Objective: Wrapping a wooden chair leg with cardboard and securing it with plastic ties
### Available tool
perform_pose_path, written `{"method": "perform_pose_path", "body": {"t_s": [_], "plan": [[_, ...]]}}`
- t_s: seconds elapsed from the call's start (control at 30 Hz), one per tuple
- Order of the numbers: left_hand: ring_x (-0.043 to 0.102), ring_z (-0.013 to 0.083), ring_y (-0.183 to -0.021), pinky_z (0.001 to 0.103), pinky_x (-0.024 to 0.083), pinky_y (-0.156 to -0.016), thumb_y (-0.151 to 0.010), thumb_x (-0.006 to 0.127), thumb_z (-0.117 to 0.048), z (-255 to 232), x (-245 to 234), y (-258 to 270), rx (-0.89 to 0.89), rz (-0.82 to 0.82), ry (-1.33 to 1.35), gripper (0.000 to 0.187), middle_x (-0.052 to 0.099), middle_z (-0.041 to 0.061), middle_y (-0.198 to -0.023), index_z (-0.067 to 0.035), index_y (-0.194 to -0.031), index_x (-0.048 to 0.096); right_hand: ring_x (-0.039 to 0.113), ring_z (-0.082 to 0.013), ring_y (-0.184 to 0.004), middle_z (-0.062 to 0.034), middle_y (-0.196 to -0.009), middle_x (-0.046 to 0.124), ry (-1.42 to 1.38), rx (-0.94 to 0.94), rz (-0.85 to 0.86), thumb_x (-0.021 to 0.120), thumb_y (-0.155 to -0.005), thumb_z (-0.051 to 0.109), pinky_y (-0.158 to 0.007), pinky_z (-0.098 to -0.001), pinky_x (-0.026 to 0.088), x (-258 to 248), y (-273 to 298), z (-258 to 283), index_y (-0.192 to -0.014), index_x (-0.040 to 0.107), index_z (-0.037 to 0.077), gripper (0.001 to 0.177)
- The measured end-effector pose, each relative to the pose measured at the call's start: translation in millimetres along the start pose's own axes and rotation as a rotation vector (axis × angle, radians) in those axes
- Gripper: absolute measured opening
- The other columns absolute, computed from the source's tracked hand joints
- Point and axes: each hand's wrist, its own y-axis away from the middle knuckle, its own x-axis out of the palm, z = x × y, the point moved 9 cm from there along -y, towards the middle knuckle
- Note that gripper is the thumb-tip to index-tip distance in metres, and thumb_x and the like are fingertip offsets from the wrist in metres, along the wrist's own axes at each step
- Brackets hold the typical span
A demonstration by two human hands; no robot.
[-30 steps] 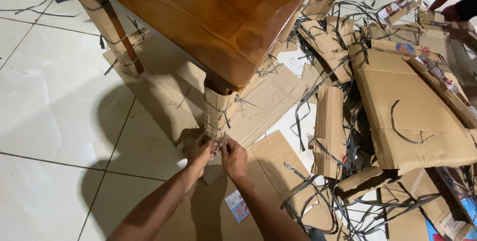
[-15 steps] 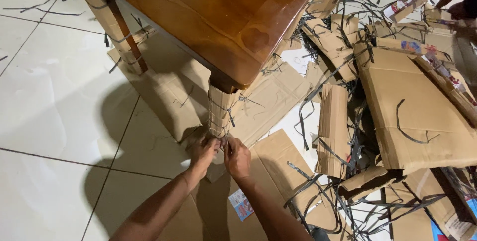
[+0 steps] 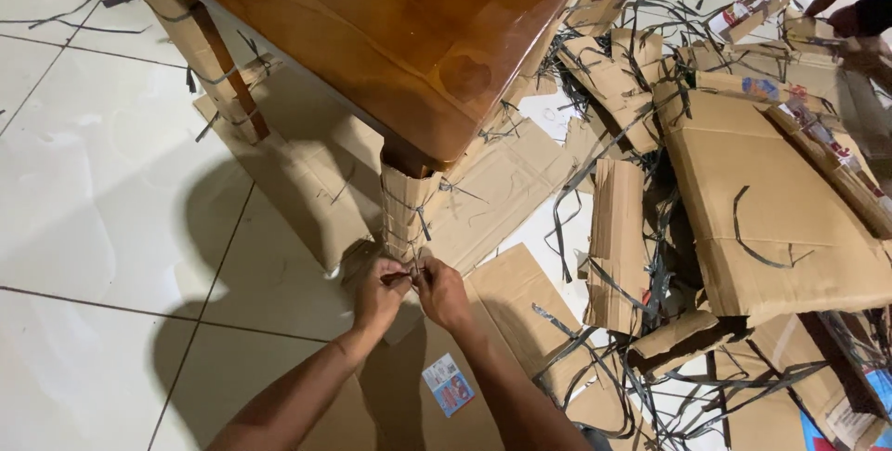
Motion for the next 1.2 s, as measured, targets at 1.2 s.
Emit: {"method": "perform_pose_path", "body": {"t_s": [1.2], "plan": [[0.075,0.0318,-0.092,0.037,0.059,-0.078,-0.081,0.069,-0.024,-35,-12,-2,-0.033,0.130,-0.575,0.020,0.077,0.017,-0.087,-0.010,-0.088,0.080,0.073,-0.0356,-0.090,-0.0143,-0.082,0.074,-0.060,0.329,0.292,0.063,-0.093,0.036,-0.084,-0.0481,0.055,32,11,-20,-0.098,0.073,0.010,0.028]]}}
